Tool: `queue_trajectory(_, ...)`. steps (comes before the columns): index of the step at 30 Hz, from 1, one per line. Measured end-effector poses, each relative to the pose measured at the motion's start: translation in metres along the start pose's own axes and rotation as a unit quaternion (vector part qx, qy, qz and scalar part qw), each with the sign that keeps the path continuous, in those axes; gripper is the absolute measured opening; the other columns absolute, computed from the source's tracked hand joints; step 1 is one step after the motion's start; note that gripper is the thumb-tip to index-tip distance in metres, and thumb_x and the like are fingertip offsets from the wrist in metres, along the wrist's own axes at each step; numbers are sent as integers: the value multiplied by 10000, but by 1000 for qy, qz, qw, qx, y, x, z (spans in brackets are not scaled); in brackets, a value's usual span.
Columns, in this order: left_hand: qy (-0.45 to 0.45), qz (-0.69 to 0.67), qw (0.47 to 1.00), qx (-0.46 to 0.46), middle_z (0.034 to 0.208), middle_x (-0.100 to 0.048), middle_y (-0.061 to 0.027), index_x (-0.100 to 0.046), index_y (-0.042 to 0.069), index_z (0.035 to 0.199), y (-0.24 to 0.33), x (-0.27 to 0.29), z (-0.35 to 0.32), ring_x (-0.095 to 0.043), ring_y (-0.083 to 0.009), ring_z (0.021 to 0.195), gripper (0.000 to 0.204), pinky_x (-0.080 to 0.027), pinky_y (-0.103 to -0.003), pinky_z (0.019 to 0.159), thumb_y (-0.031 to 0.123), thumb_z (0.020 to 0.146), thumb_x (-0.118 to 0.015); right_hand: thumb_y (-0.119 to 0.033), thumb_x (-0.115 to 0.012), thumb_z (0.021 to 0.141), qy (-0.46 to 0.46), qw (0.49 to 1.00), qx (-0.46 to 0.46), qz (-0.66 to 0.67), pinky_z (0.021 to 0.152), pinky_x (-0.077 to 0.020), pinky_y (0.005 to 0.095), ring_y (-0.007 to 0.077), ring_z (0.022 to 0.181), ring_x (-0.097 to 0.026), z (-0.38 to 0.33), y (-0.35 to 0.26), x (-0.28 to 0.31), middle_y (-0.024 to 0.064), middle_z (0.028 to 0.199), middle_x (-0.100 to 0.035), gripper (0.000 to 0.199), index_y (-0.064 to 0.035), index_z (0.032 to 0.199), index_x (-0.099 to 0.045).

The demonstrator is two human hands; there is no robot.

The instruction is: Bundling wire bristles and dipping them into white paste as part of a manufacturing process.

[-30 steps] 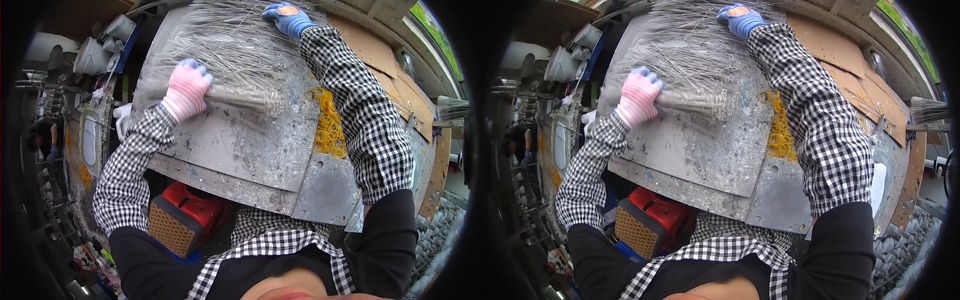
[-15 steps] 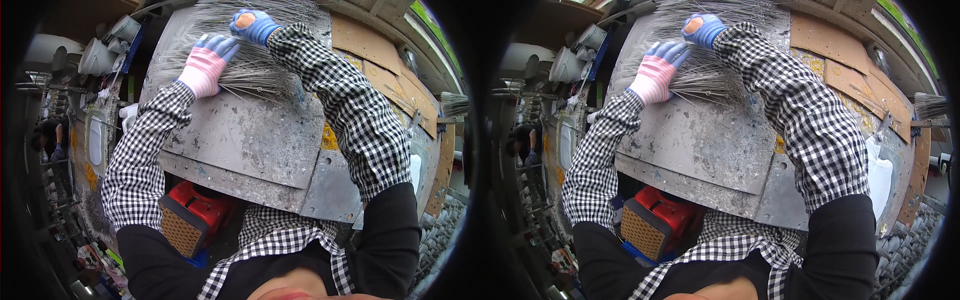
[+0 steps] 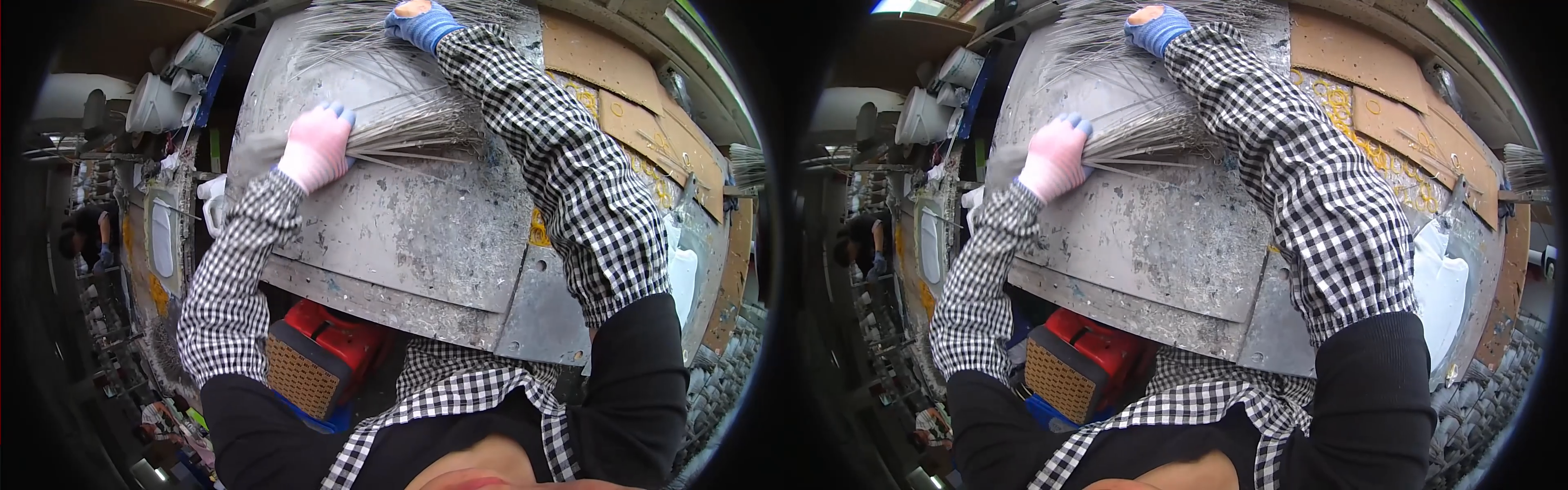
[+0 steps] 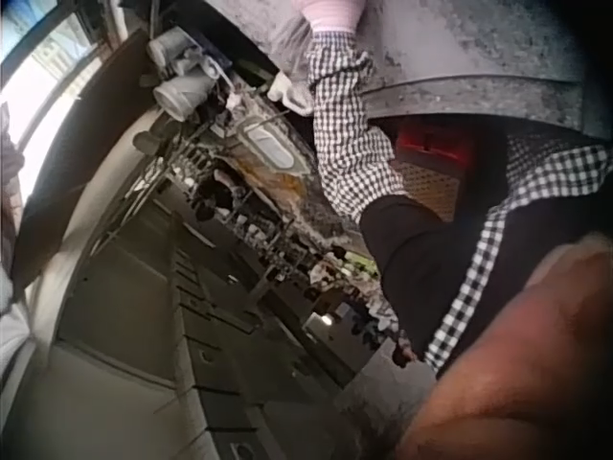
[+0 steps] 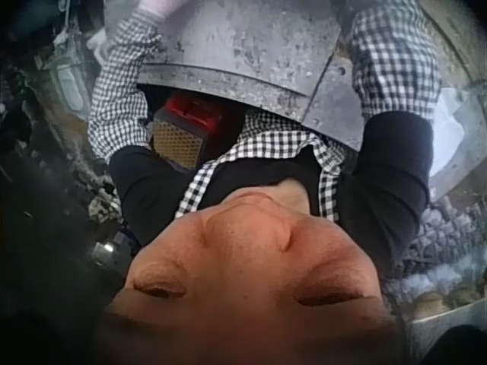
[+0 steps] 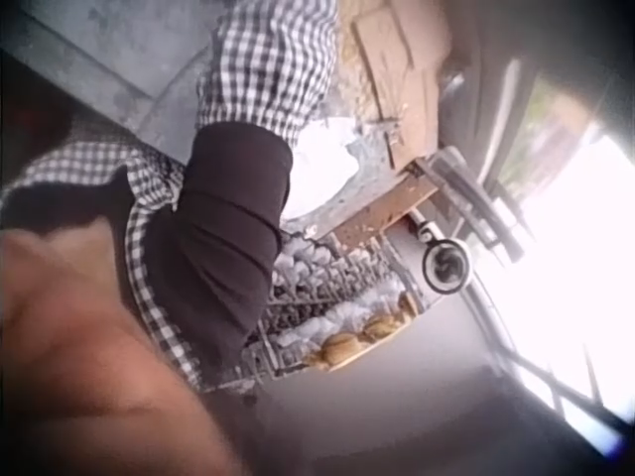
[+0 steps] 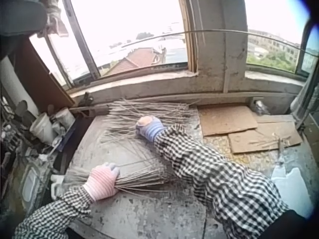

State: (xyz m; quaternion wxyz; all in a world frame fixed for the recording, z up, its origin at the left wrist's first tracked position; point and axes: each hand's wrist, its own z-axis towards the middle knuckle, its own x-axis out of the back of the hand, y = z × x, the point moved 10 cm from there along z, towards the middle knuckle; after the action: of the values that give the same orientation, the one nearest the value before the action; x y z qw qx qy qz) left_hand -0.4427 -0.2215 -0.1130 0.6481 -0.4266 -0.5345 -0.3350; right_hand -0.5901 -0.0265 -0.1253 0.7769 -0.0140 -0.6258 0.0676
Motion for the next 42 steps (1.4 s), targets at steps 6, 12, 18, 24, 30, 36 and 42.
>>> queue_trajectory(6, 67, -17, 996, 56, 1265, -591, -233, -580, -34, 1120, 1, 4, -64, -576, -398, 1160, 529, -505, -457, 944, 170, 680, -791, -136, -677, 791, 70, 992, 105, 26, 823, -563, 396, 303, 941, -691, -42, -53, 37, 123, 1012, -720, 277, -98, 1064, -705)
queue_trajectory(12, -30, 14, 994, 107, 961, -636, -163, -560, 29, 1035, 8, -17, -84, -661, -329, 895, 287, -537, -435, 785, 153, 805, -680, -162, -705, 748, -139, 959, 234, 80, 839, -542, 402, 298, 961, -656, -120, -149, -4, 119, 933, -683, 190, -124, 933, -730)
queue_trajectory(18, -58, 14, 989, 135, 900, -622, -155, -547, 34, 1146, 37, -17, -140, -642, -349, 832, 397, -519, -452, 762, 60, 764, -652, -138, -652, 798, -59, 989, 131, 19, 794, -569, 416, 321, 927, -690, -127, -55, 15, 121, 966, -718, 199, -120, 977, -738)
queue_trajectory(24, -143, -85, 963, 213, 1004, -668, -213, -539, 14, 1216, 19, -23, -177, -665, -375, 937, 578, -533, -451, 832, 177, 708, -762, -260, -665, 882, 72, 963, 70, 251, 901, -533, 367, 289, 989, -687, -188, -51, 77, 121, 1062, -722, 288, -118, 1128, -717)
queue_trajectory(30, -96, -497, 829, 237, 962, -691, -85, -552, -12, 1303, 8, 13, -170, -614, -152, 810, 601, -527, -315, 741, 66, 728, -706, -391, -684, 946, 16, 818, -86, 568, 1036, -476, 360, 243, 1178, -621, -300, -81, 113, 182, 1223, -672, 570, 21, 1324, -576)
queue_trajectory(36, -28, -664, 737, 119, 887, -643, -23, -608, 10, 1119, 100, 111, -111, -599, -108, 801, 371, -515, -289, 725, 89, 768, -695, -400, -855, 762, 175, 682, -53, 708, 957, -523, 362, 233, 1094, -644, -291, -174, 195, 200, 1138, -668, 800, 63, 1312, -505)
queue_trajectory(42, 125, -738, 654, -109, 1023, -676, -13, -582, 49, 1169, 213, 226, -72, -640, -114, 950, 373, -519, -295, 835, 48, 826, -728, -79, -722, 823, 338, 771, 12, 539, 792, -559, 320, 148, 858, -638, -375, -201, 386, 62, 917, -665, 425, 12, 1193, -534)
